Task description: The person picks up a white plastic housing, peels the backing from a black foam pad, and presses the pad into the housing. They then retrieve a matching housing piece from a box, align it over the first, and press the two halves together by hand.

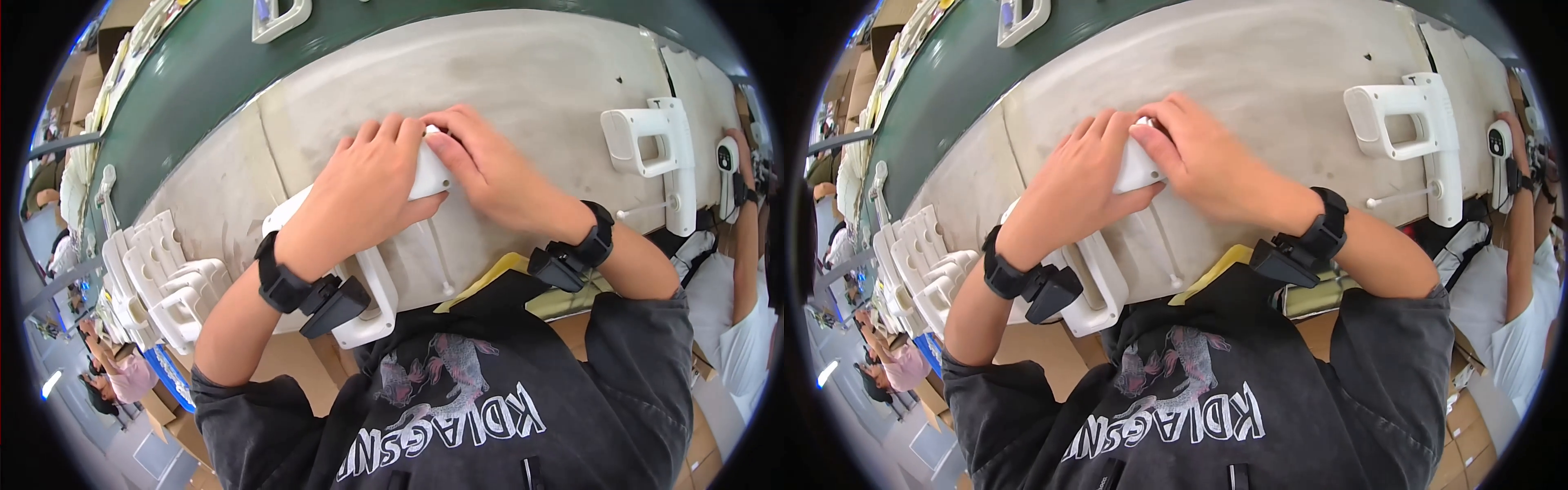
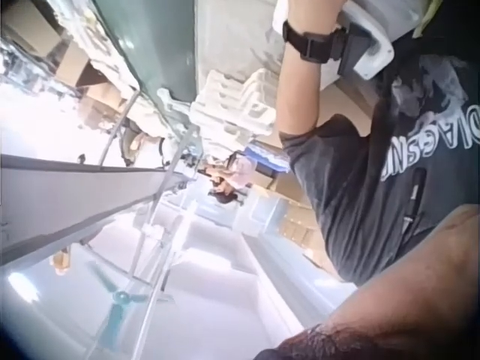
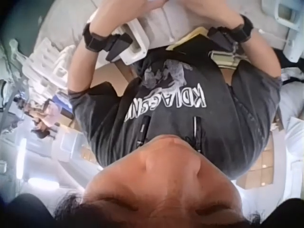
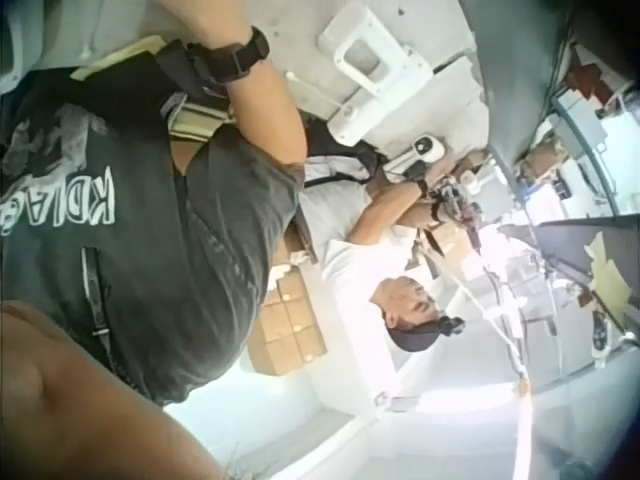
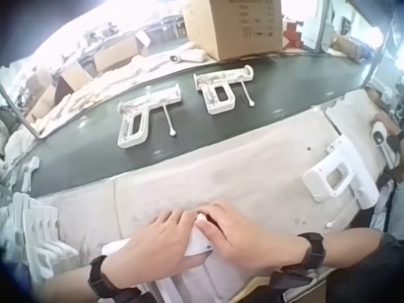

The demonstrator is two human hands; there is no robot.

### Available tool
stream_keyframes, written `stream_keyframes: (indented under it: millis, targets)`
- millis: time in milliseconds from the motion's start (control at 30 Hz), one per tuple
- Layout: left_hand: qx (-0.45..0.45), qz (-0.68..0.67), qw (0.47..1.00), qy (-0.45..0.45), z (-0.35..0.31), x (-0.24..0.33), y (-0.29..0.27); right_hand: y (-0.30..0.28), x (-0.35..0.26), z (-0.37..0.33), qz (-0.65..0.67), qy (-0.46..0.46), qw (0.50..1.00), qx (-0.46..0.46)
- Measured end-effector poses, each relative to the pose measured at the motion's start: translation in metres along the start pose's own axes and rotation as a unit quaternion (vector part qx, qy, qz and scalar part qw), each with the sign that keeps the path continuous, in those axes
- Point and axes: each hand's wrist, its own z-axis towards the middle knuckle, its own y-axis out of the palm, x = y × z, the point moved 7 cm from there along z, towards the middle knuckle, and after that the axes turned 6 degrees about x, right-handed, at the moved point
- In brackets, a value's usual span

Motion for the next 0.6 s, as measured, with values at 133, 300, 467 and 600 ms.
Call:
stream_keyframes:
  millis: [133, 300, 467, 600]
  targets:
    - [0.014, -0.049, 0.999, -0.006, -0.001, -0.010, 0.001, 0.001, -0.001, 0.005, 0.004, -0.006, 1.000, -0.013]
    - [-0.048, -0.099, 0.994, -0.029, 0.011, -0.032, 0.007, 0.004, -0.002, 0.005, -0.044, -0.037, 0.998, -0.008]
    - [-0.210, -0.135, 0.965, -0.076, 0.020, -0.043, -0.001, 0.000, 0.004, 0.005, -0.077, 0.009, 0.997, -0.025]
    - [-0.235, -0.090, 0.964, -0.087, 0.024, -0.036, -0.016, 0.004, 0.004, 0.006, -0.077, 0.009, 0.996, -0.037]
